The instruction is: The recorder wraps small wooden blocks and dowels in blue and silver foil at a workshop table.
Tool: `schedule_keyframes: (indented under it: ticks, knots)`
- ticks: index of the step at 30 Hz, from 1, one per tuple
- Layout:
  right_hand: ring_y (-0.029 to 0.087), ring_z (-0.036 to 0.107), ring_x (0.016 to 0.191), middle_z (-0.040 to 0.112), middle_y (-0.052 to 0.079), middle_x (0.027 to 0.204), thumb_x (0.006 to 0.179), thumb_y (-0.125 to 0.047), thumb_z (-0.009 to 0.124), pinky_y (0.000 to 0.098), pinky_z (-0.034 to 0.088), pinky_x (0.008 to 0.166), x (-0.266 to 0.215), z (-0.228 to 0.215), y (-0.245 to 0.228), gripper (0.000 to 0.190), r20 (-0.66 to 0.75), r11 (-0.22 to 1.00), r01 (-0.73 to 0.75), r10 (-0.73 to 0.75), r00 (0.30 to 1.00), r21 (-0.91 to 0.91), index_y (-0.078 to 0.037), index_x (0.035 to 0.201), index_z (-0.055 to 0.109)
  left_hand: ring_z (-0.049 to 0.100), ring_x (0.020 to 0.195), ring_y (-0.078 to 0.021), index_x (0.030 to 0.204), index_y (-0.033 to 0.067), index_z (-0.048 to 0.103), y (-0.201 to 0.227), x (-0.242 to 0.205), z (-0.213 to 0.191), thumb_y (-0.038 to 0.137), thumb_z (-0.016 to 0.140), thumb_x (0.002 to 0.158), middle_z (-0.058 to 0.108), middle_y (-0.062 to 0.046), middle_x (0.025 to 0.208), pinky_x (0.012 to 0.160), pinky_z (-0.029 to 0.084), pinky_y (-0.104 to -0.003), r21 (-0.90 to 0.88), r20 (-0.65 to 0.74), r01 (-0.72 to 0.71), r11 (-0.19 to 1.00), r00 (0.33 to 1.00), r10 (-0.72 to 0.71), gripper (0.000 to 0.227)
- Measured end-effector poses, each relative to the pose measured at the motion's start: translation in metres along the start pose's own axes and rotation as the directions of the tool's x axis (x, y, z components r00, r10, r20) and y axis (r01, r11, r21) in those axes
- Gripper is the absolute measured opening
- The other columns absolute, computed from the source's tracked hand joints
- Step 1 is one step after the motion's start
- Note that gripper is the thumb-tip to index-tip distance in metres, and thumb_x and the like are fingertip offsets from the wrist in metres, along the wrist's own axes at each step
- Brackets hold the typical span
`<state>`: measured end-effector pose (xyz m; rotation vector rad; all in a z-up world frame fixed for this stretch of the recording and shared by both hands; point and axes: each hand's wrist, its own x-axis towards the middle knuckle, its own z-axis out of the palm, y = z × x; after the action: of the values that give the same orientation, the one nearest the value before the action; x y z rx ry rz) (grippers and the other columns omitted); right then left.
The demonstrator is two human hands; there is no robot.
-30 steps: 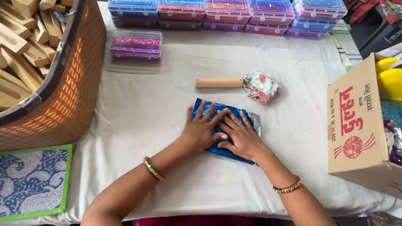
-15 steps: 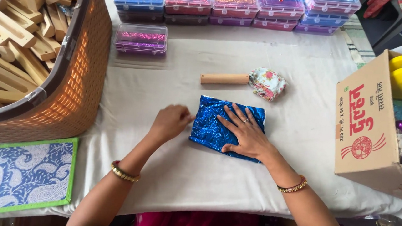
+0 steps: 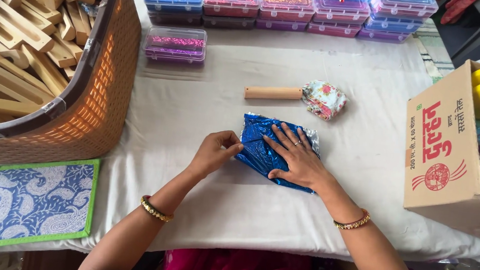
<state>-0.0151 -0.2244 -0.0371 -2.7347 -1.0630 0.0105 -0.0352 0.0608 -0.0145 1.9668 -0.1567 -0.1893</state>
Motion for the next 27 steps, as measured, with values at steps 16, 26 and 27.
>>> schedule_keyframes:
  ticks: [16, 26, 27]
  knots:
    - [0.031, 0.011, 0.156, 0.018, 0.008, 0.17, 0.068, -0.089, 0.051, 0.0601, 0.01, 0.123, 0.0, -0.006, -0.005, 0.111, -0.012, 1.0, -0.006, 0.006, 1.0, -0.008, -0.029, 0.16, 0.033, 0.066, 0.073, -0.0101, 0.102, 0.0054, 0.076, 0.002, -0.005, -0.006, 0.028, 0.078, 0.084, 0.073, 0.0, 0.078, 0.069, 0.052, -0.028, 0.171, 0.154, 0.148, 0.974, 0.972, -0.175, 0.029]
    - [0.031, 0.011, 0.157, 0.02, 0.009, 0.17, 0.071, -0.088, 0.052, 0.0601, 0.01, 0.124, 0.0, -0.006, -0.005, 0.11, -0.015, 1.0, -0.003, 0.003, 1.0, 0.01, -0.028, 0.161, 0.03, 0.052, 0.08, -0.0091, 0.114, 0.0122, 0.072, 0.012, -0.01, -0.017, 0.018, 0.077, 0.08, 0.055, 0.004, 0.083, 0.076, 0.048, -0.027, -0.084, 0.348, 0.082, 0.993, 0.936, -0.048, 0.035]
    - [0.031, 0.011, 0.157, 0.02, 0.009, 0.17, 0.07, -0.088, 0.052, 0.0598, 0.01, 0.124, 0.0, -0.006, -0.005, 0.111, -0.012, 1.0, -0.008, 0.008, 1.0, 0.008, -0.028, 0.16, 0.03, 0.053, 0.079, -0.0093, 0.115, 0.0115, 0.073, 0.008, -0.009, -0.015, 0.017, 0.076, 0.081, 0.057, 0.003, 0.084, 0.076, 0.049, -0.027, -0.09, 0.325, 0.082, 0.993, 0.944, -0.048, 0.034]
